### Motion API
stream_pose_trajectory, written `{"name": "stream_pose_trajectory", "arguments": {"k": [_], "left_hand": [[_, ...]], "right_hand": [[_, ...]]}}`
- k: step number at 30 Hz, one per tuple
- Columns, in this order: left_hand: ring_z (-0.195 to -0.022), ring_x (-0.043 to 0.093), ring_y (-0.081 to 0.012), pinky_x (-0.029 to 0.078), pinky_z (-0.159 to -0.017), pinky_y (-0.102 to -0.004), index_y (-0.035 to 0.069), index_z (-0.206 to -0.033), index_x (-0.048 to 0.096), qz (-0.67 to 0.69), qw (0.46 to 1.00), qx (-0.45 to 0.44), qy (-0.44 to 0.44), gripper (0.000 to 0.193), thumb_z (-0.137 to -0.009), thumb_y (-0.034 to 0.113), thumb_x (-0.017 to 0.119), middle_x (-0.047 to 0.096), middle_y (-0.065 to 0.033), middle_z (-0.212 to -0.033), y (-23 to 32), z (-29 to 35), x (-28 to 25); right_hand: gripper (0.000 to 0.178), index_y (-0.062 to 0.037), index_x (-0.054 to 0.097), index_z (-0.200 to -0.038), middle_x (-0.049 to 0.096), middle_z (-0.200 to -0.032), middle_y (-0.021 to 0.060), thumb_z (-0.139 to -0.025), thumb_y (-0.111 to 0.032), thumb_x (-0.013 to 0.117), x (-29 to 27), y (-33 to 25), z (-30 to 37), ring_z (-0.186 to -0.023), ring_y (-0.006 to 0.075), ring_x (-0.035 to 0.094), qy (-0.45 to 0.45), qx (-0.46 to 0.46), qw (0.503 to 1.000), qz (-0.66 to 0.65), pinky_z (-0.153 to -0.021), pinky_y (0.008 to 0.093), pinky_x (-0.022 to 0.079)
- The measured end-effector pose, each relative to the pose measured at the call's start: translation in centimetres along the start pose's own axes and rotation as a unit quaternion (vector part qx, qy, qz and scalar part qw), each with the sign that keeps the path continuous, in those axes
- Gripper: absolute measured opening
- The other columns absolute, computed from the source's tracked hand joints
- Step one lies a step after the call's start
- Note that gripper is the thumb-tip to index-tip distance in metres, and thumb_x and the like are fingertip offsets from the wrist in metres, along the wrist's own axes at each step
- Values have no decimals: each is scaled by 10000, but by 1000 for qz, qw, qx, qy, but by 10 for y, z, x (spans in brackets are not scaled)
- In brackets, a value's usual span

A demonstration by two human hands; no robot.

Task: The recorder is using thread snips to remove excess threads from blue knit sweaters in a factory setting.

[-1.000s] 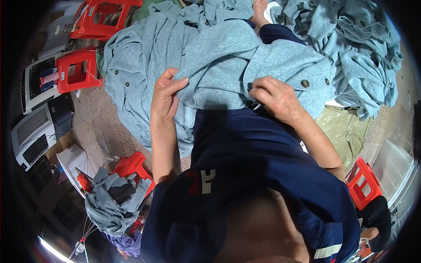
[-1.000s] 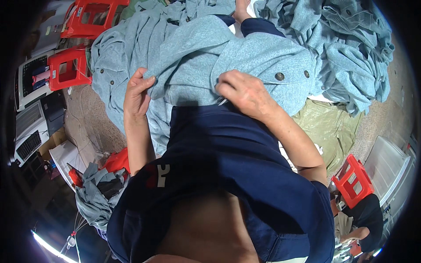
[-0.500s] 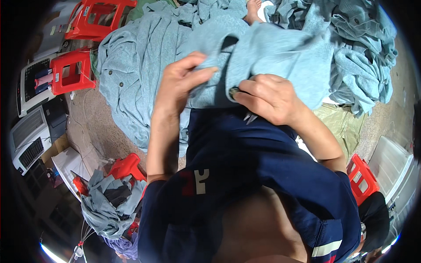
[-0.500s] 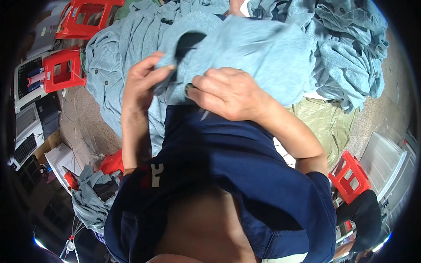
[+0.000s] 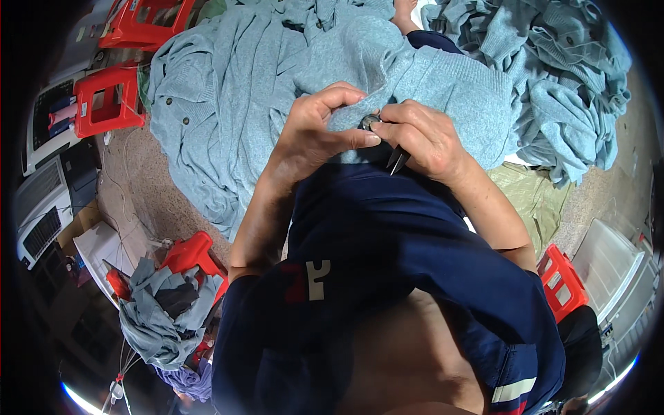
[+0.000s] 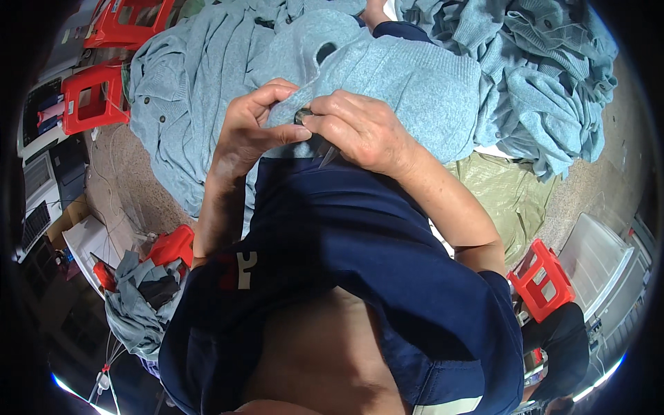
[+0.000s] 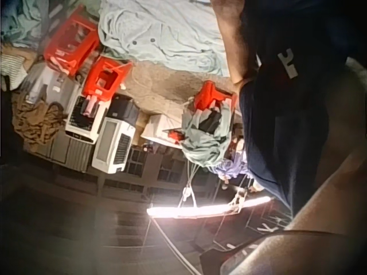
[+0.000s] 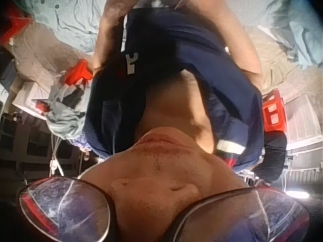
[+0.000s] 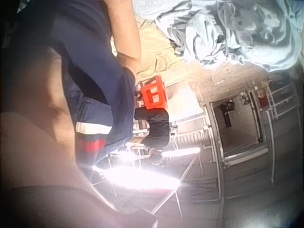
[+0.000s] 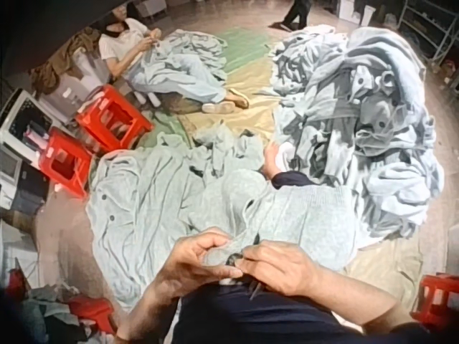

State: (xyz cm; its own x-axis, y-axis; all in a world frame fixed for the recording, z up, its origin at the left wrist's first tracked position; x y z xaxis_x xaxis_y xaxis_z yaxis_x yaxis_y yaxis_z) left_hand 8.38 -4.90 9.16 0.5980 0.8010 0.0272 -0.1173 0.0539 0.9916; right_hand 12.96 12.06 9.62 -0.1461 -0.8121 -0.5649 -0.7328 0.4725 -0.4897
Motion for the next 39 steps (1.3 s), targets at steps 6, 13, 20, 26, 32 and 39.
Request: {"name": "stream_pose_trajectory", "arguments": {"k": [6,13,20,26,32,39], "left_hand": [[-833,630,-192,498,-732,-292,-24,-969,617,-217,972,91,5,359,-700,112,811,636,-89,-921,16,1,2],[-771,650,-262,514,-638,-313,11,-968,616,-345,923,169,41,274,-770,146,750,642,-107,-880,18,3,7],[-710,628,-257,499,-589,-329,23,-942,612,-402,901,157,47,292,-793,249,722,616,-84,-808,6,-3,11],[-643,589,-212,470,-545,-323,55,-825,587,-499,836,215,71,265,-793,287,713,550,-55,-713,4,-3,20],[-612,571,-199,454,-505,-317,66,-742,557,-514,823,228,80,244,-809,249,704,530,-40,-690,-3,-5,24],[-643,596,-230,461,-533,-344,26,-798,593,-446,860,243,47,167,-787,141,713,563,-67,-710,-2,-10,16]], "right_hand": [[197,-39,615,-889,603,-985,104,-705,16,662,7,5,9,-721,207,629,-11,109,990,-88,-570,288,514],[294,-44,590,-1016,620,-932,76,-737,7,670,14,16,5,-696,218,611,-23,202,970,-130,-570,320,478],[195,-24,629,-892,606,-758,46,-735,87,595,21,23,24,-612,108,546,85,325,917,-216,-537,245,414],[194,-32,627,-879,610,-761,31,-730,88,593,20,22,26,-603,94,531,97,368,897,-227,-535,217,402],[192,-41,618,-867,634,-789,61,-724,86,600,20,25,27,-619,106,567,140,332,911,-199,-540,228,430],[179,-54,604,-853,639,-804,94,-717,60,628,12,26,23,-610,195,599,103,218,962,-128,-524,274,457]]}}
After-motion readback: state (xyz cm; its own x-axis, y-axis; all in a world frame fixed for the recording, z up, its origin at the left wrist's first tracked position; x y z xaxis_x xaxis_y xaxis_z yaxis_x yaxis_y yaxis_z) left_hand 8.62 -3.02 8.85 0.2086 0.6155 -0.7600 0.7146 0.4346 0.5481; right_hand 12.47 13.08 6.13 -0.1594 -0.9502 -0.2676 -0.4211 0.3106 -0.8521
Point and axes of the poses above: each hand's wrist, its own z-axis away from the middle knuckle, its own x-axis out of the palm, y = z × x, the point moved 3 cm from there along -z, towards the middle knuckle
